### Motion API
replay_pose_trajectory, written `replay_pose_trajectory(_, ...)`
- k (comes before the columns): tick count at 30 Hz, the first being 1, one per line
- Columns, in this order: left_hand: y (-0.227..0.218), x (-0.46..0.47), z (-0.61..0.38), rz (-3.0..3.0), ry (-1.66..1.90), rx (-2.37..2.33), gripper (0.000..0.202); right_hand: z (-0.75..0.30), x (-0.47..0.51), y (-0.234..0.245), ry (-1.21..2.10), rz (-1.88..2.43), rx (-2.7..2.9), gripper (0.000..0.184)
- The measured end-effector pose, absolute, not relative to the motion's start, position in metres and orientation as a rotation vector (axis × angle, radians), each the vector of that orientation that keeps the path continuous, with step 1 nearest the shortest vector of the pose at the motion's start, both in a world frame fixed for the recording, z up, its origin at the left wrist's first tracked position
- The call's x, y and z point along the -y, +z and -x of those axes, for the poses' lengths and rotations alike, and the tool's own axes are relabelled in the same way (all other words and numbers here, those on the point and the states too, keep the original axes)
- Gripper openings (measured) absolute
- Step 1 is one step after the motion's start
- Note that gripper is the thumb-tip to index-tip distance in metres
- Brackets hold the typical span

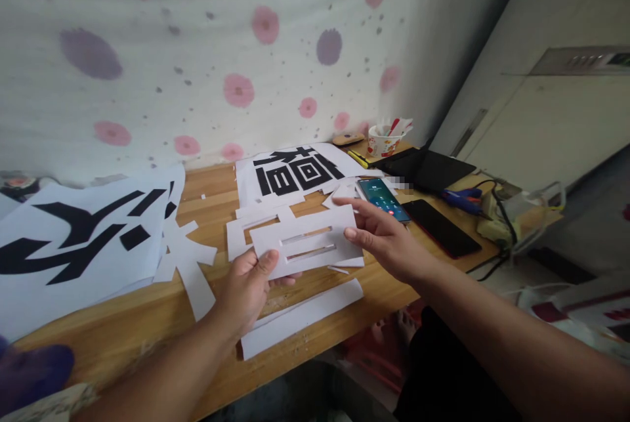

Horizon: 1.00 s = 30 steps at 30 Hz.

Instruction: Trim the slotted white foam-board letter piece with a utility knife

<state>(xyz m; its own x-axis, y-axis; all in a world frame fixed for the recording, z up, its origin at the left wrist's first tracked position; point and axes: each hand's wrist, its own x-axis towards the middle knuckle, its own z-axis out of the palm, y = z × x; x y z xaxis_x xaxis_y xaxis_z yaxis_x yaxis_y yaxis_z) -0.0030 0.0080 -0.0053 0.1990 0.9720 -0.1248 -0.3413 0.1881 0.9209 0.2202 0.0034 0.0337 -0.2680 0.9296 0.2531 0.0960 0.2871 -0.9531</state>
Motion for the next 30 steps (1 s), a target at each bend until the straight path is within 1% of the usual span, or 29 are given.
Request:
replay_pose_trajectory(2,-0.003,-0.007,0.003,-0.892,1.109,-0.884,0.039,-0.22,-0.003,0.033,1.302,0.943,1.514,0.037)
replay_pose_trajectory(5,-0.002,-0.005,0.003,-0.877,1.097,-0.879,0.04,-0.219,-0.001,0.031,1.393,1.026,1.441,0.034)
replay_pose_trajectory(10,-0.003,-0.005,0.003,-0.876,1.085,-0.87,0.037,-0.214,0.002,0.035,1.264,1.143,1.525,0.036)
replay_pose_trajectory(16,-0.003,-0.005,0.003,-0.889,1.054,-0.874,0.041,-0.207,0.0,0.032,1.015,1.243,1.655,0.035)
replay_pose_trajectory(23,0.0,-0.004,0.004,-0.852,1.003,-0.856,0.041,-0.204,-0.005,0.028,0.76,1.351,1.71,0.028)
replay_pose_trajectory(25,0.001,-0.004,0.004,-0.837,1.003,-0.852,0.042,-0.203,-0.006,0.028,0.736,1.357,1.727,0.028)
replay_pose_trajectory(30,0.001,-0.004,0.004,-0.841,1.005,-0.845,0.037,-0.203,-0.008,0.029,0.801,1.364,1.707,0.032)
